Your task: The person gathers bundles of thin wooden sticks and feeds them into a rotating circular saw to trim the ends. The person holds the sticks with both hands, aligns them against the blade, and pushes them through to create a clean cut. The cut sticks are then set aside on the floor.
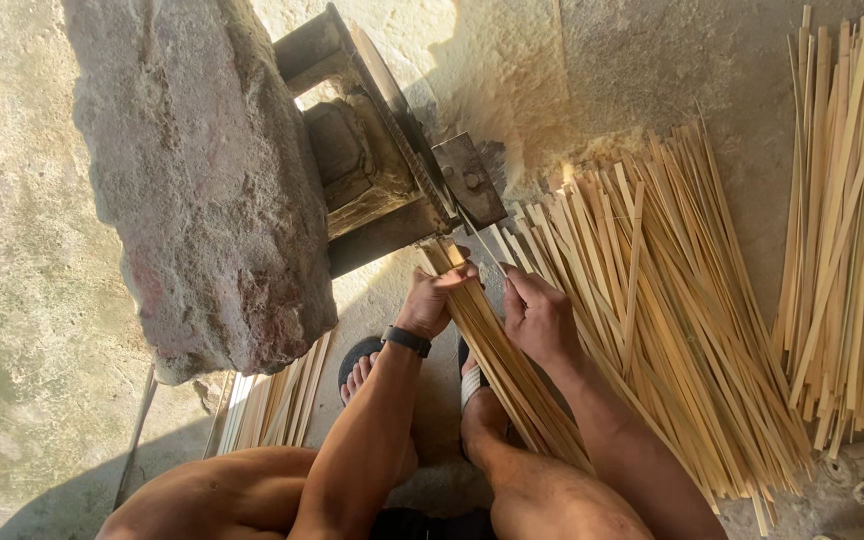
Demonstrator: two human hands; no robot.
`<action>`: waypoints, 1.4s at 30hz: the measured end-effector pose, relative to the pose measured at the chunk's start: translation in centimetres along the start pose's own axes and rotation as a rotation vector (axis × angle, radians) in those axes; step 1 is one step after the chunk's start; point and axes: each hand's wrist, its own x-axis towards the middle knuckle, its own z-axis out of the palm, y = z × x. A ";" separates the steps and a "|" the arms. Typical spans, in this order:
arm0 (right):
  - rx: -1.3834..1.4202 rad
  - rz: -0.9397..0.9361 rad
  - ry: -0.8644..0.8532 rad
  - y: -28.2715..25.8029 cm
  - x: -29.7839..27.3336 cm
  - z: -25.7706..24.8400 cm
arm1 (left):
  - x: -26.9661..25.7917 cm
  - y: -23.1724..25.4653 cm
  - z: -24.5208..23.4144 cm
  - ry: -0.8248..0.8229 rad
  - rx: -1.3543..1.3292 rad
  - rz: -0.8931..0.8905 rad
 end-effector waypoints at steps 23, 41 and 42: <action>0.071 0.121 -0.010 -1.6 -3.9 -2.7 | -1.0 0.0 0.9 -0.031 -0.041 0.102; -0.102 0.132 -0.134 -2.5 1.8 -0.7 | -0.5 0.8 1.5 0.100 -0.018 -0.004; -0.130 0.183 -0.197 -2.9 1.6 -1.6 | -0.5 0.9 1.4 0.117 0.002 -0.011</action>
